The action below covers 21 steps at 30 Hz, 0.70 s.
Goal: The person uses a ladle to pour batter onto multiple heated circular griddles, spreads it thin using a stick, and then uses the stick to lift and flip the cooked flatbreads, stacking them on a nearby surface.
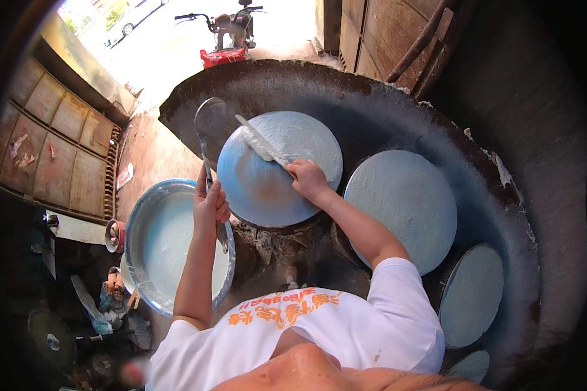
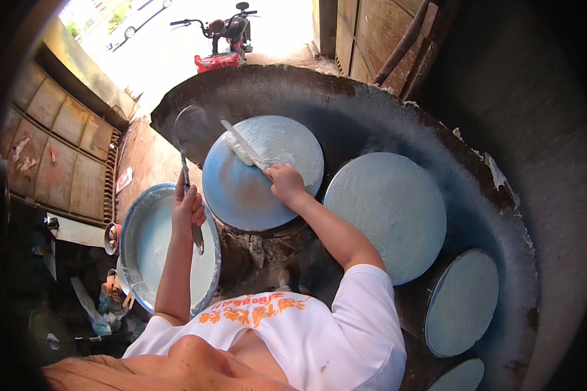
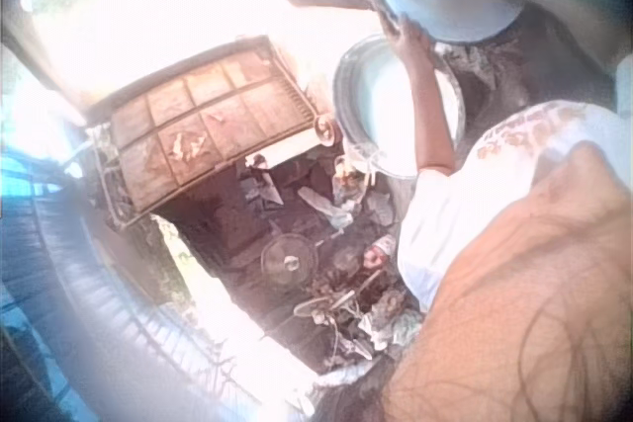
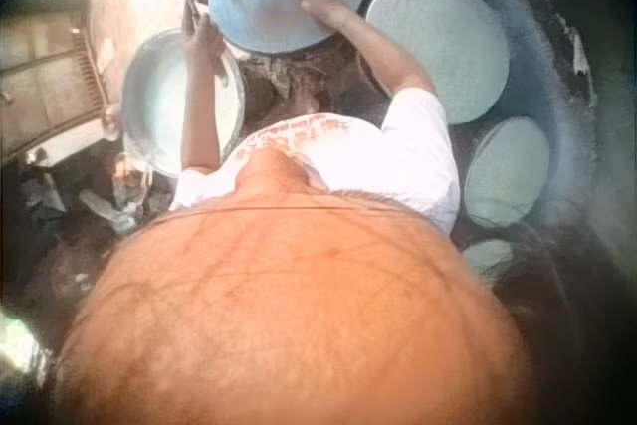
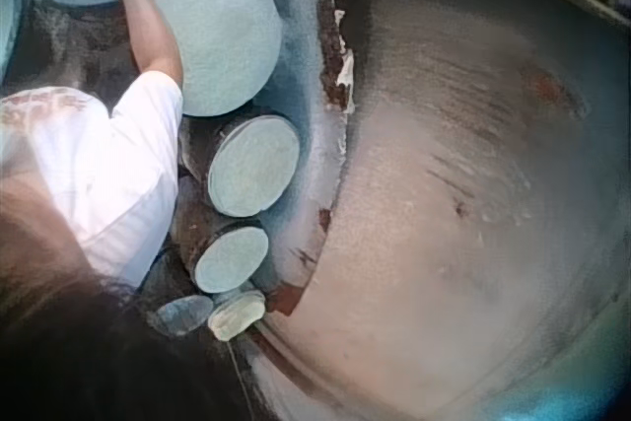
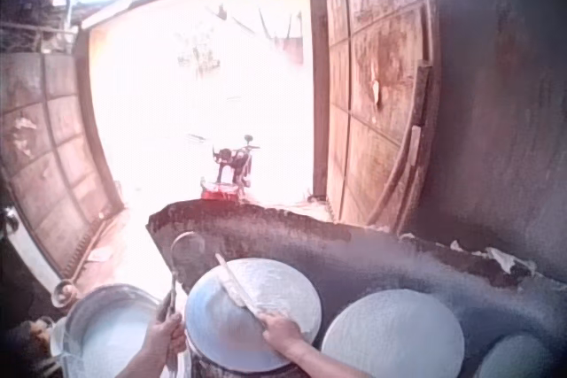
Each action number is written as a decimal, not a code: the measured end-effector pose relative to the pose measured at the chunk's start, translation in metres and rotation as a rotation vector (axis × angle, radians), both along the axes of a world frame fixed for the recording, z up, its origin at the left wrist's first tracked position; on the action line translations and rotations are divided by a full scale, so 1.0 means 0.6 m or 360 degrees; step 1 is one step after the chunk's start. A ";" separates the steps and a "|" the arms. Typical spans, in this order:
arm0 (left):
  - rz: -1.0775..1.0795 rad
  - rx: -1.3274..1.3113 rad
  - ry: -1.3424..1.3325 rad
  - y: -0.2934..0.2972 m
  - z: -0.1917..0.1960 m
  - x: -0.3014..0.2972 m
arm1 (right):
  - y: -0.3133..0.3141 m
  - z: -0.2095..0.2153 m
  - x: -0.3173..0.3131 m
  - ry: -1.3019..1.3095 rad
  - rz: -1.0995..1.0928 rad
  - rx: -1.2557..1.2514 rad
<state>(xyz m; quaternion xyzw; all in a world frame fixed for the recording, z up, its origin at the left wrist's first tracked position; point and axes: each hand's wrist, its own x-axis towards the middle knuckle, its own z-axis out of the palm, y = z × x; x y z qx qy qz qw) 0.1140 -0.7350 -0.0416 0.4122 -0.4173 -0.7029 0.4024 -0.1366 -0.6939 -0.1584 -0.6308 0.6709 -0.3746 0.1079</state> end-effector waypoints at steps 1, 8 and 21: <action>0.0014 -0.0003 -0.0028 0.006 0.003 0.002 | 0.012 0.007 0.002 -0.0006 -0.0001 0.0006; 0.0017 0.0021 -0.0045 0.015 -0.003 -0.006 | -0.029 0.025 -0.108 -0.0001 -0.0006 -0.0232; 0.0106 0.0030 0.0054 0.015 0.000 0.029 | -0.076 0.016 -0.086 -0.0109 0.0494 0.0076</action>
